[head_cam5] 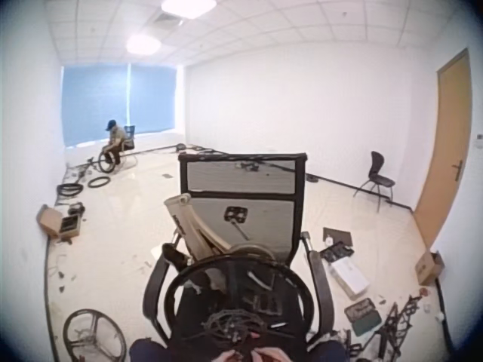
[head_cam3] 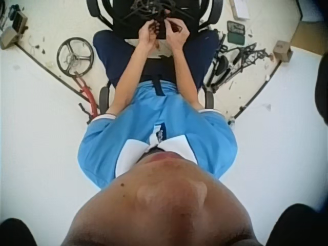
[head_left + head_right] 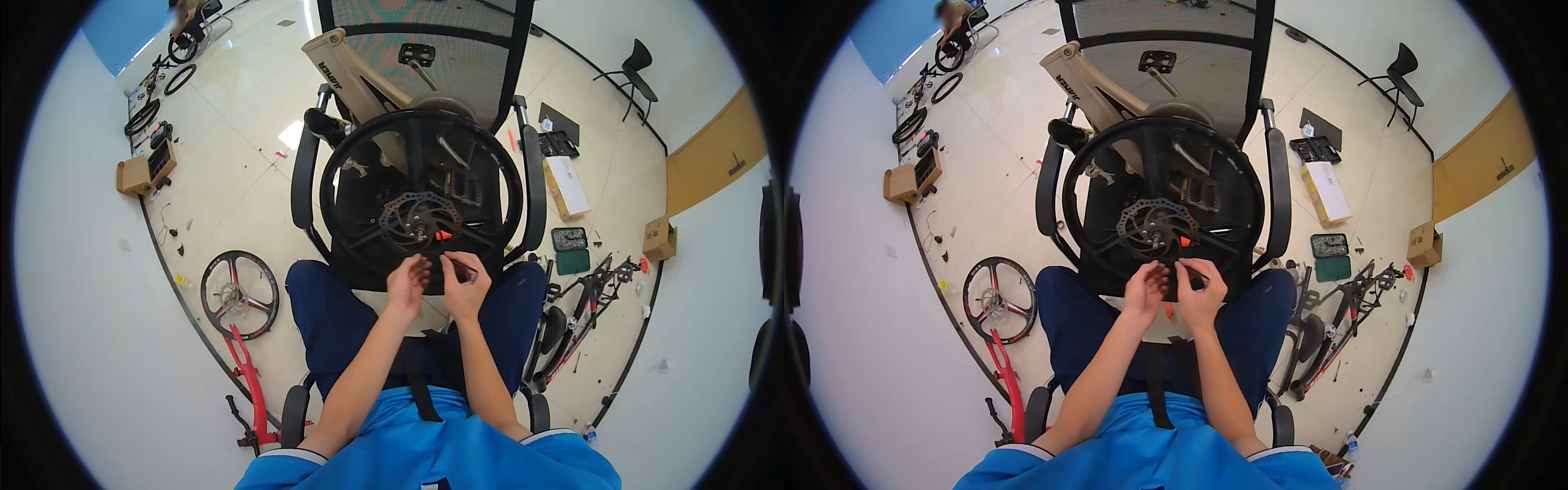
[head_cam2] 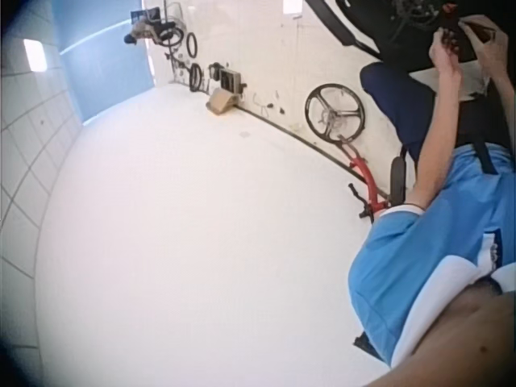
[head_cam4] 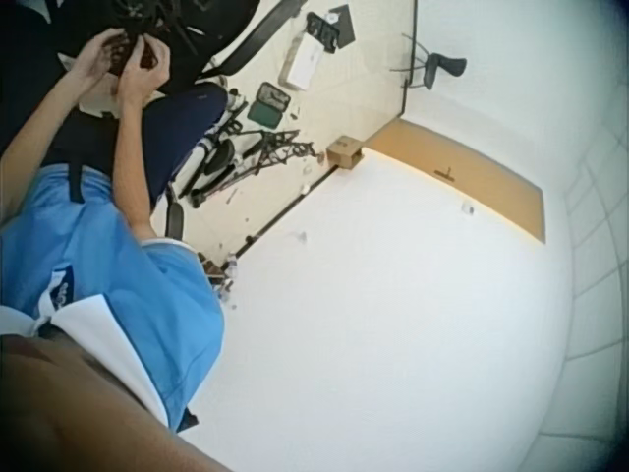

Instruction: The person is assembling a bicycle disc brake rotor onto a wheel hub. They use an Allen key to tighten the mounting bolts, securing the rotor to the hub.

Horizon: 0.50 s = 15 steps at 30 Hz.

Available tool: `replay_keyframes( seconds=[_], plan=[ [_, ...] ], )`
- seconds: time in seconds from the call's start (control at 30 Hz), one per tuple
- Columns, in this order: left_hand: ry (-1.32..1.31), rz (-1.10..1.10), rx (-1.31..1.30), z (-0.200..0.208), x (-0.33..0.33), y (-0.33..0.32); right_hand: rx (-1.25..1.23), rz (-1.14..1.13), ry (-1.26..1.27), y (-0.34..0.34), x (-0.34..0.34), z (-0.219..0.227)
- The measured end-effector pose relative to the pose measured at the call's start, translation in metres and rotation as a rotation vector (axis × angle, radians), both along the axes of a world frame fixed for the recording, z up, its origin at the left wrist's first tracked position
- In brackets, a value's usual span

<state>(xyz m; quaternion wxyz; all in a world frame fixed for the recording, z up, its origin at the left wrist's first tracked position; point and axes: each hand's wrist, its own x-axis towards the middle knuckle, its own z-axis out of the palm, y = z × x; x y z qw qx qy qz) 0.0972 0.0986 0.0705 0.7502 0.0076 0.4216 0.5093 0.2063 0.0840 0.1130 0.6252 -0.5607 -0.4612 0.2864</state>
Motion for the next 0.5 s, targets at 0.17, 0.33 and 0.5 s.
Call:
replay_keyframes(
  seconds=[0.17, 0.33, 0.5],
  plan=[
    [0.637, 0.101, 0.047, -0.048, -0.049, 0.011, -0.103, -0.028, 0.099, 0.004, 0.002, -0.013],
    [1.433, -0.093, 0.360, -0.057, -0.046, 0.017, -0.046, 0.003, 0.007, 0.009, -0.011, -0.019],
    [1.518, -0.283, 0.541, -0.077, -0.034, 0.036, 0.003, -0.010, -0.084, 0.017, -0.018, -0.020]
  ],
)
